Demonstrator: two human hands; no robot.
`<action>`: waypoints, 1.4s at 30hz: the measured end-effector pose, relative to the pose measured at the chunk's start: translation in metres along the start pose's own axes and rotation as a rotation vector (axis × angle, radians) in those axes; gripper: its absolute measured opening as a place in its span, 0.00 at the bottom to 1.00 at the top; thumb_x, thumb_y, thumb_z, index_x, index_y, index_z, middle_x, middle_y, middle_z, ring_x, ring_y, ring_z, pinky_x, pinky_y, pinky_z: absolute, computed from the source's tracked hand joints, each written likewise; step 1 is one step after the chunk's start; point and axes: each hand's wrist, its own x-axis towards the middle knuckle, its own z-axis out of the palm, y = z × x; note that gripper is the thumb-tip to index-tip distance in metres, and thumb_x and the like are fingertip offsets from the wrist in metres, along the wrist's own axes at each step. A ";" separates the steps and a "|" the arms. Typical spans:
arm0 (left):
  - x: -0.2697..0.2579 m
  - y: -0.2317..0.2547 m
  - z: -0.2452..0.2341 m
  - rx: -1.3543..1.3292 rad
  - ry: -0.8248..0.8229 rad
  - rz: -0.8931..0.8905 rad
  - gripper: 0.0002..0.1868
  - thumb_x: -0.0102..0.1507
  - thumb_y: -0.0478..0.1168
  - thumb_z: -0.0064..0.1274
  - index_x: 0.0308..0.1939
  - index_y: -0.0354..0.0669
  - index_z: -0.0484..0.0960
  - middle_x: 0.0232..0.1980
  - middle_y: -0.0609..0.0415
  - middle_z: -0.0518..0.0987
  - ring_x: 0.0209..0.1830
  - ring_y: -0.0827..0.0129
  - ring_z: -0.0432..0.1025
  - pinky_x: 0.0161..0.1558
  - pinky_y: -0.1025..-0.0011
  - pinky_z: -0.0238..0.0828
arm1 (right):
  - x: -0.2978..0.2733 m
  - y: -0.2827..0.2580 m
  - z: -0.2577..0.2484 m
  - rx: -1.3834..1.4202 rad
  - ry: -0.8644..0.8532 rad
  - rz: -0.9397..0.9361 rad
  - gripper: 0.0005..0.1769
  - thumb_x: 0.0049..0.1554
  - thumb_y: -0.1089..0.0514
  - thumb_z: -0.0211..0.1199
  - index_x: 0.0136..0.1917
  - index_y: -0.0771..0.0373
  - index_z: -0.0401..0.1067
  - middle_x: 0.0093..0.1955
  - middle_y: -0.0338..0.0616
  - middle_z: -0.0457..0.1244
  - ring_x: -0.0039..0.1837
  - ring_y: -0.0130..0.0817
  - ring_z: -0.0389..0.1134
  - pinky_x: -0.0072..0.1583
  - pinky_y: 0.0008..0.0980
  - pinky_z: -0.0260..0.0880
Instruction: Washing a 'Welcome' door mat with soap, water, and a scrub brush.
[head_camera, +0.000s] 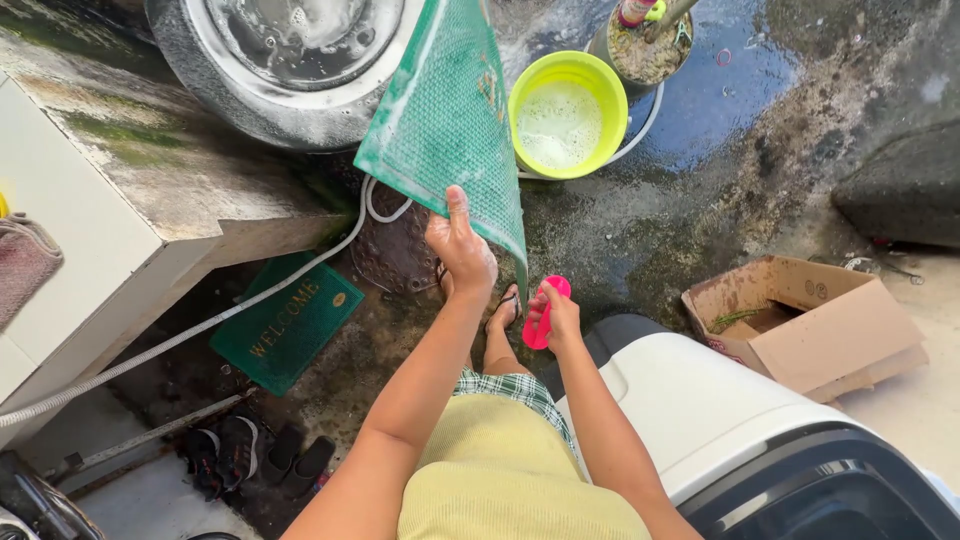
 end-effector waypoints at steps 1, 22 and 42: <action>0.006 0.006 0.005 -0.018 -0.008 0.019 0.19 0.73 0.43 0.52 0.55 0.26 0.77 0.49 0.53 0.77 0.47 0.75 0.67 0.52 0.72 0.66 | -0.004 -0.008 0.007 -0.078 0.088 -0.112 0.13 0.56 0.49 0.67 0.44 0.61 0.72 0.36 0.41 0.66 0.31 0.29 0.64 0.34 0.30 0.63; 0.187 0.093 -0.038 0.937 -0.774 0.006 0.18 0.66 0.50 0.57 0.53 0.42 0.86 0.28 0.46 0.78 0.26 0.63 0.68 0.33 0.66 0.66 | -0.138 -0.295 0.226 -0.927 -0.366 -1.256 0.15 0.50 0.59 0.77 0.48 0.66 0.76 0.39 0.40 0.69 0.42 0.28 0.66 0.47 0.30 0.66; 0.431 0.173 -0.071 1.405 -0.277 0.808 0.38 0.47 0.75 0.64 0.33 0.41 0.84 0.40 0.56 0.82 0.54 0.59 0.69 0.62 0.54 0.50 | 0.001 -0.359 0.372 -0.091 -0.511 -0.977 0.08 0.60 0.60 0.70 0.51 0.65 0.77 0.46 0.31 0.69 0.46 0.19 0.64 0.51 0.22 0.64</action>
